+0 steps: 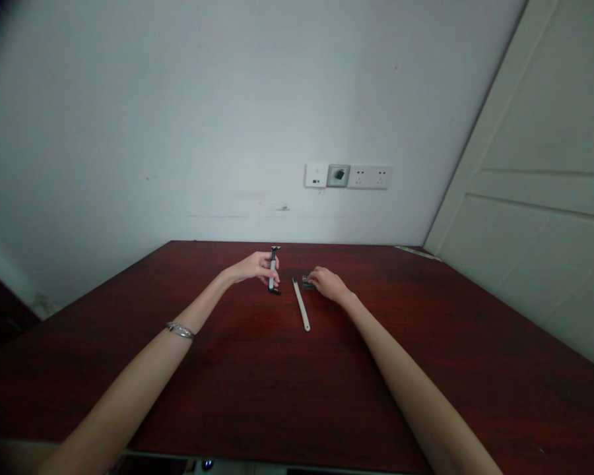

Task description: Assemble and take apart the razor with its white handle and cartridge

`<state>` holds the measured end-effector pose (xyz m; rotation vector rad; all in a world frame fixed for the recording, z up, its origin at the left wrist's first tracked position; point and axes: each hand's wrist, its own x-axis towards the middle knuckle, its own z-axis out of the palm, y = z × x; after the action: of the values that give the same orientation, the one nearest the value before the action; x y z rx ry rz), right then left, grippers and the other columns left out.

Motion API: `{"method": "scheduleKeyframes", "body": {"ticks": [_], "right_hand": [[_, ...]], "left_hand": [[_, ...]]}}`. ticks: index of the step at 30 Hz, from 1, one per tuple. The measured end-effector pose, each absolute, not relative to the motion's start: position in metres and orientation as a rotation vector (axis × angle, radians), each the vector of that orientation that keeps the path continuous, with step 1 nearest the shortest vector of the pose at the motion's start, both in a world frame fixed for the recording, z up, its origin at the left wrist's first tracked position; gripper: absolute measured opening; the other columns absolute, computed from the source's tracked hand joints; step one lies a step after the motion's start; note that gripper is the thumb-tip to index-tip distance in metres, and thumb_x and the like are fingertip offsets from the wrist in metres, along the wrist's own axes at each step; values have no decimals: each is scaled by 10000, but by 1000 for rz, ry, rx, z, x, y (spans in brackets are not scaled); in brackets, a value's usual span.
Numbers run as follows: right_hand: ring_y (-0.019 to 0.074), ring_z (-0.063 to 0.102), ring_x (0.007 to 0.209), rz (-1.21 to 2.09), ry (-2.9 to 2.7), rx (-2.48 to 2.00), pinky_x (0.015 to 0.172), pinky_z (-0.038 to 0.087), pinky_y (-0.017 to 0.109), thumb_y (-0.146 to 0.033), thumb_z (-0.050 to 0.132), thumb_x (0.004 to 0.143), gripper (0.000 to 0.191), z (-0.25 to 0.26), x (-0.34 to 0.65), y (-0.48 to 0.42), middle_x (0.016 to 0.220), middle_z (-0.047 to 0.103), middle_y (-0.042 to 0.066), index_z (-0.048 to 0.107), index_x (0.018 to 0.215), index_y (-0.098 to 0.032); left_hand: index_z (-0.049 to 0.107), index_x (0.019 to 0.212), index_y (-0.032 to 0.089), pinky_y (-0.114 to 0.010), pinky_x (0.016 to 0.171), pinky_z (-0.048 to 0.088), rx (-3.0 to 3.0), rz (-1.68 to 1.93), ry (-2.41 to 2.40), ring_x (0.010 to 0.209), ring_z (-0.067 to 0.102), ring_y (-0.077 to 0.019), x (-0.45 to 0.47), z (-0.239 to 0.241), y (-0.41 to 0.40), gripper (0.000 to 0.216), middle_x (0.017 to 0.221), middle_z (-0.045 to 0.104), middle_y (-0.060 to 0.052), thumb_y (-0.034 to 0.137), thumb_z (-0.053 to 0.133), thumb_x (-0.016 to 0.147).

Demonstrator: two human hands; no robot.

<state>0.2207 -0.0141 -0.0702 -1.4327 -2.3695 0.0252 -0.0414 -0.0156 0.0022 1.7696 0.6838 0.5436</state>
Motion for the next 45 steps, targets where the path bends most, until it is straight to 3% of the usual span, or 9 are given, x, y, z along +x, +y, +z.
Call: {"method": "scheduleKeyframes", "body": {"ticks": [12, 27, 38, 45], "right_hand": [[162, 538, 879, -53, -2308, -1370, 776, 418, 250, -223, 405, 889, 218, -71, 219, -14, 940, 567, 88, 614, 858, -168], [122, 539, 638, 411, -2218, -1083, 613, 397, 224, -243, 460, 823, 205, -26, 183, -31, 732, 639, 38, 631, 794, -133], [111, 514, 594, 320, -2188, -1047, 589, 390, 216, -232, 449, 836, 223, -21, 172, -38, 685, 620, 35, 639, 779, -129], [106, 528, 543, 468, -2133, -1038, 556, 424, 222, -298, 451, 844, 255, -21, 172, -41, 682, 636, 21, 653, 862, -143]], "left_hand": [[479, 846, 122, -218, 518, 492, 1796, 660, 758, 664, 669, -177, -36, -7, -9, 306, 865, 661, -122, 233, 703, 669], [458, 866, 147, -206, 488, 498, 1848, 778, 787, 686, 665, -172, -23, -26, -3, 214, 794, 647, -75, 253, 610, 759], [488, 878, 125, -186, 501, 494, 1806, 775, 768, 657, 660, -151, -16, -24, -7, 222, 725, 631, -39, 176, 640, 725], [491, 848, 132, -212, 507, 504, 1819, 822, 771, 644, 657, -156, -17, -23, -9, 214, 697, 621, -27, 206, 645, 719]]}}
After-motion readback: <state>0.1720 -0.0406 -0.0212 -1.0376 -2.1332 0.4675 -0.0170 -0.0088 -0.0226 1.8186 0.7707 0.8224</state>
